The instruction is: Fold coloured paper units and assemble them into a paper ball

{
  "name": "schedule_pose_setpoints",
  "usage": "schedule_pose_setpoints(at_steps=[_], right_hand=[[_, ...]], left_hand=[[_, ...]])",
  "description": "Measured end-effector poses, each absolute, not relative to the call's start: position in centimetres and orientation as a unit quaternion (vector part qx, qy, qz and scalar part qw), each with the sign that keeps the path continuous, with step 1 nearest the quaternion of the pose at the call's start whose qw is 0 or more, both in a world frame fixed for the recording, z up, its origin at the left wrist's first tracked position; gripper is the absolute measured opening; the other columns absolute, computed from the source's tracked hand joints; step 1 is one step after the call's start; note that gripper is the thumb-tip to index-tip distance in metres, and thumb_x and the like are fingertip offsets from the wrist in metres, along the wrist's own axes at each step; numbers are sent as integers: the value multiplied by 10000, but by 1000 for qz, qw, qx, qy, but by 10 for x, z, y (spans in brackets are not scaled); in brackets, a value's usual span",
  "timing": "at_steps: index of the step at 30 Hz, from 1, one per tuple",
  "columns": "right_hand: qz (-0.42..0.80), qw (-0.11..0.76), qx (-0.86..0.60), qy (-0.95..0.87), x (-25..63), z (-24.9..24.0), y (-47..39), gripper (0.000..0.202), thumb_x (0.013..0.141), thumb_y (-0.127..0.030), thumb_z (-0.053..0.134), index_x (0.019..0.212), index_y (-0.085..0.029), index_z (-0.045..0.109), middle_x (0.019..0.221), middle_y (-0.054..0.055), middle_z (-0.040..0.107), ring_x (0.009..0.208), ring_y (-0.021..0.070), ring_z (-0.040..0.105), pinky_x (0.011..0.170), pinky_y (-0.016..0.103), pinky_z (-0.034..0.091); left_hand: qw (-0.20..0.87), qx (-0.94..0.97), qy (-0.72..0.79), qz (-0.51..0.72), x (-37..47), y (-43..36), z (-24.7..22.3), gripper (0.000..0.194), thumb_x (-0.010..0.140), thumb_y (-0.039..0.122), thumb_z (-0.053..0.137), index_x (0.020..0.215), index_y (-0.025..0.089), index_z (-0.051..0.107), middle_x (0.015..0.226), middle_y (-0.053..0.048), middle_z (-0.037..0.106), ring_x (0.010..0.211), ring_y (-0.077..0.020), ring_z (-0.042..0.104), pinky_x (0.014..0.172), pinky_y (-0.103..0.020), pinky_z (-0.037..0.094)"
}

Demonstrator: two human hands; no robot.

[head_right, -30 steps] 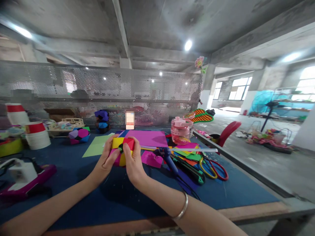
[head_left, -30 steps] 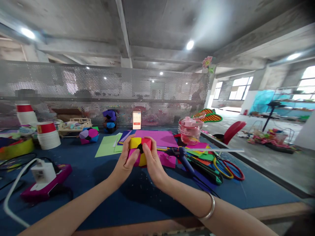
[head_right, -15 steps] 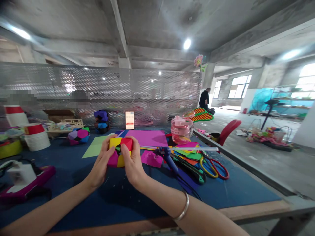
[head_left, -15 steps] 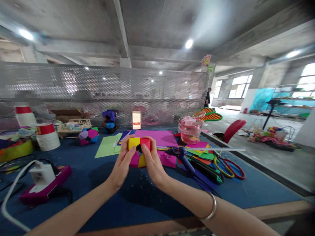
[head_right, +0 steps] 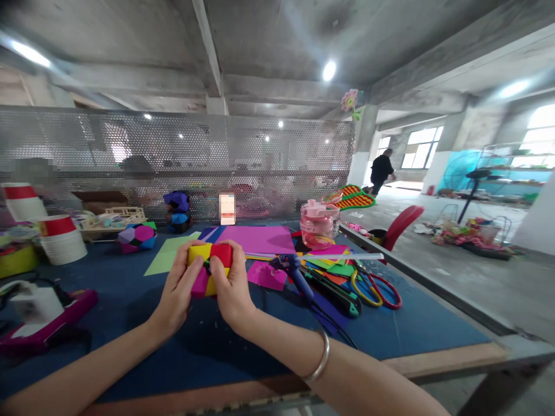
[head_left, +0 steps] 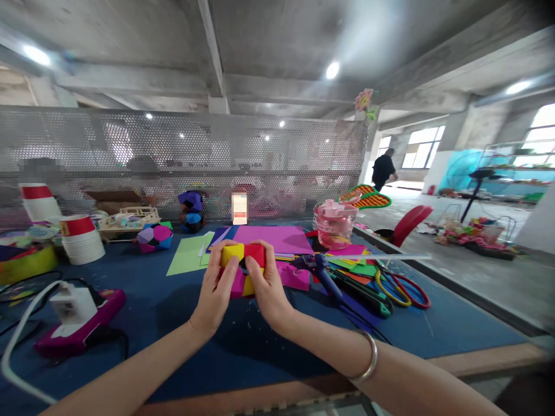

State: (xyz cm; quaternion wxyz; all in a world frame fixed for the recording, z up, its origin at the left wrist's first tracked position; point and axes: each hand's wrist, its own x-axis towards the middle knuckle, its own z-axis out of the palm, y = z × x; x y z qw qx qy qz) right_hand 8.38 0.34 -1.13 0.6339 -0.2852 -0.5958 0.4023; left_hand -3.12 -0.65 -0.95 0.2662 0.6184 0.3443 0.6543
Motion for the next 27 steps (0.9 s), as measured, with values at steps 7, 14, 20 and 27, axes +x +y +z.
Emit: schedule_pose_setpoints(at_steps=[7,14,20,27], right_hand=[[390,646,-272,-597,85,-8,2,350,929,-501,519,1205,-285,521,1166,51,583,1105,224,536,977,371,470],[399,644,-283,-588,84,-10,1,307,924,-505,520,1141,-290,553,1064,37,601,1033,217,556,915,360,497],[410,641,-294,-578,83,-10,2,322,914,-505,531,1155,-292,539,996,27,598,979,211,572,873,350,516],[500,567,-285,-589,91,-4,19,499,929,-614,462,1291,-272,484,1270,57,577,1204,224,544,1064,414,428]], left_hand=[[261,613,336,666,-27,-6,-7,224,969,357,496,1172,273,539,1198,-29,553,1160,-197,525,1025,-299,400],[278,604,331,670,-26,-11,-6,204,981,388,467,1122,263,545,1136,-25,567,1082,-187,560,996,-299,422],[314,576,333,677,-25,-7,-8,213,950,401,511,1091,246,551,1116,-29,589,1054,-191,593,941,-291,474],[489,465,336,657,-29,7,6,299,876,408,630,1106,234,554,1082,-21,668,938,-185,673,798,-274,556]])
